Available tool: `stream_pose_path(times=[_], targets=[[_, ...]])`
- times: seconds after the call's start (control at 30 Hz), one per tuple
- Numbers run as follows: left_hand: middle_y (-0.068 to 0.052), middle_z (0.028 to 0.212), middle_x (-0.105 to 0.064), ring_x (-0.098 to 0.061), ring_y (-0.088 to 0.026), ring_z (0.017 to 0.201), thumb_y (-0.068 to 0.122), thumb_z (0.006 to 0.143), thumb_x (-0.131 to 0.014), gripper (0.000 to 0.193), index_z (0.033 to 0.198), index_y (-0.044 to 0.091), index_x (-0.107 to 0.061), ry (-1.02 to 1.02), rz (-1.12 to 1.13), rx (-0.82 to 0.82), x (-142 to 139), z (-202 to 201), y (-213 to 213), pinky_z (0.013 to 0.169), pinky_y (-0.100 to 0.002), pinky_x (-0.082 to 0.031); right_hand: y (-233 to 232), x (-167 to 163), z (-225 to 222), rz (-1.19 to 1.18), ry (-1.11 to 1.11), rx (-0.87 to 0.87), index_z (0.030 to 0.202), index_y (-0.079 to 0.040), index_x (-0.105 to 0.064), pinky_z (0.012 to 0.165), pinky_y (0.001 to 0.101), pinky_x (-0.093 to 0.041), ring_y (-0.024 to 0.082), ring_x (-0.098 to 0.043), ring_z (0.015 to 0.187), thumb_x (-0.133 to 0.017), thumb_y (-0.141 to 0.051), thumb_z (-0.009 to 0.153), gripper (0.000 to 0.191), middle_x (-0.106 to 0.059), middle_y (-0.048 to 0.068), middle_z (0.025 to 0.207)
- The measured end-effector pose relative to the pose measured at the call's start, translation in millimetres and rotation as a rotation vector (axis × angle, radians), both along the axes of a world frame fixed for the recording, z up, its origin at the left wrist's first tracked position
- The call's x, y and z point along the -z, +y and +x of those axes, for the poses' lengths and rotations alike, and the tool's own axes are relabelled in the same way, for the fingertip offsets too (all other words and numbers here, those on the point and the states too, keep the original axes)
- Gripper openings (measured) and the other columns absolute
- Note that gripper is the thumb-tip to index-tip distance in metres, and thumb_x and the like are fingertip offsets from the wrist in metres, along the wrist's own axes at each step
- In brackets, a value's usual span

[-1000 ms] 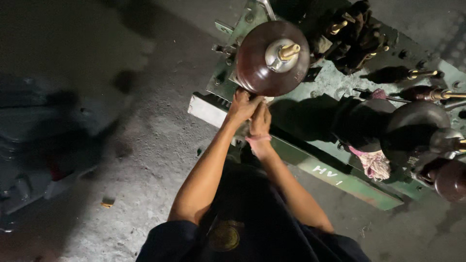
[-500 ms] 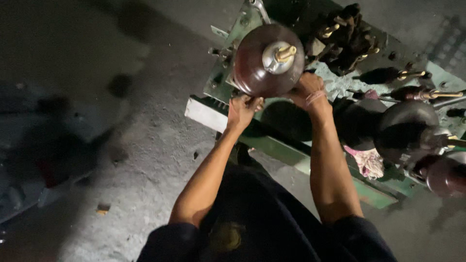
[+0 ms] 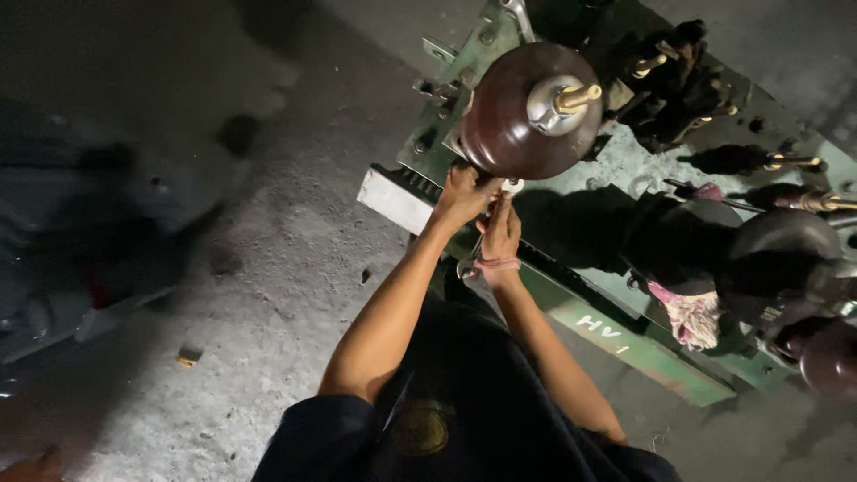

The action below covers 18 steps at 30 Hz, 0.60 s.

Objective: The person mounts brown ceramic insulators onto a green metal transformer plate, threading them onto studs by hand and tightening the nuts underneath with wrenches. They work on one insulator at a time, holding the insulator steady while turning the fasteners from below the plate.

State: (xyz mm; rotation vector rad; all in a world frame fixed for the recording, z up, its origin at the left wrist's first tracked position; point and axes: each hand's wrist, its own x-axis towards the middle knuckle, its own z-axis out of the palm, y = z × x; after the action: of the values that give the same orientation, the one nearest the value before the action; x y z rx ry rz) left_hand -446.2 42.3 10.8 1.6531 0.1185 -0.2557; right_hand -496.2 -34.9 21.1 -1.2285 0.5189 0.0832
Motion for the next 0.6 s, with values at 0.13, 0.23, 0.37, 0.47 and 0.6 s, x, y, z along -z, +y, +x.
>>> stream_pose_path(times=[0.13,0.23,0.37,0.47,0.6], targets=[[-0.016,0.083,-0.078,-0.076,-0.023,0.073,0.021,0.084,-0.082,0.02,0.091,0.002,-0.079,-0.122,0.236,0.034,2.8,3.4,2.0,0.069,-0.039,-0.061,11.5,-0.5,8.1,0.033,0.019,0.034,0.11,-0.003,-0.066,0.057,0.0251,-0.036,0.008,-0.045,0.067,-0.042,-0.053,0.111,0.056,-0.055,0.0,0.079],[-0.017,0.082,-0.078,-0.074,-0.026,0.074,0.02,0.082,-0.085,0.021,0.089,0.001,-0.079,-0.221,0.319,0.034,1.9,5.1,0.9,0.069,-0.041,-0.059,-1.0,-8.3,14.9,-0.078,-0.073,0.018,0.114,0.002,-0.067,0.071,0.0252,-0.048,0.008,-0.058,0.084,-0.045,-0.053,0.112,0.059,-0.067,0.0,0.096],[-0.01,0.08,-0.079,-0.078,-0.014,0.069,0.012,0.09,-0.074,0.017,0.088,-0.005,-0.075,0.0,-0.019,0.025,2.2,-0.9,-3.4,0.063,-0.03,-0.065,-85.1,-25.7,42.9,-1.043,-0.338,-0.496,0.111,-0.005,-0.075,0.068,0.0372,-0.055,0.024,-0.073,0.079,-0.067,-0.036,0.097,0.036,-0.076,0.014,0.095],[-0.009,0.08,-0.073,-0.068,-0.01,0.069,0.008,0.097,-0.072,0.022,0.089,-0.012,-0.071,-0.012,-0.433,-0.083,0.6,-8.7,-7.5,0.058,-0.026,-0.055,-139.9,-18.9,79.8,-1.459,-0.452,-0.889,0.092,-0.01,-0.077,0.063,0.0446,-0.05,0.036,-0.068,0.078,-0.075,-0.03,0.087,0.021,-0.073,0.017,0.086],[-0.008,0.078,-0.076,-0.071,-0.009,0.071,0.01,0.095,-0.071,0.019,0.089,-0.009,-0.072,-0.111,-0.189,-0.039,-1.4,-10.9,-9.3,0.061,-0.025,-0.06,-136.8,-6.1,53.6,-1.392,-0.094,-0.562,0.079,-0.003,-0.071,0.059,0.0441,-0.042,0.031,-0.057,0.062,-0.073,-0.041,0.097,0.042,-0.064,0.019,0.071]])
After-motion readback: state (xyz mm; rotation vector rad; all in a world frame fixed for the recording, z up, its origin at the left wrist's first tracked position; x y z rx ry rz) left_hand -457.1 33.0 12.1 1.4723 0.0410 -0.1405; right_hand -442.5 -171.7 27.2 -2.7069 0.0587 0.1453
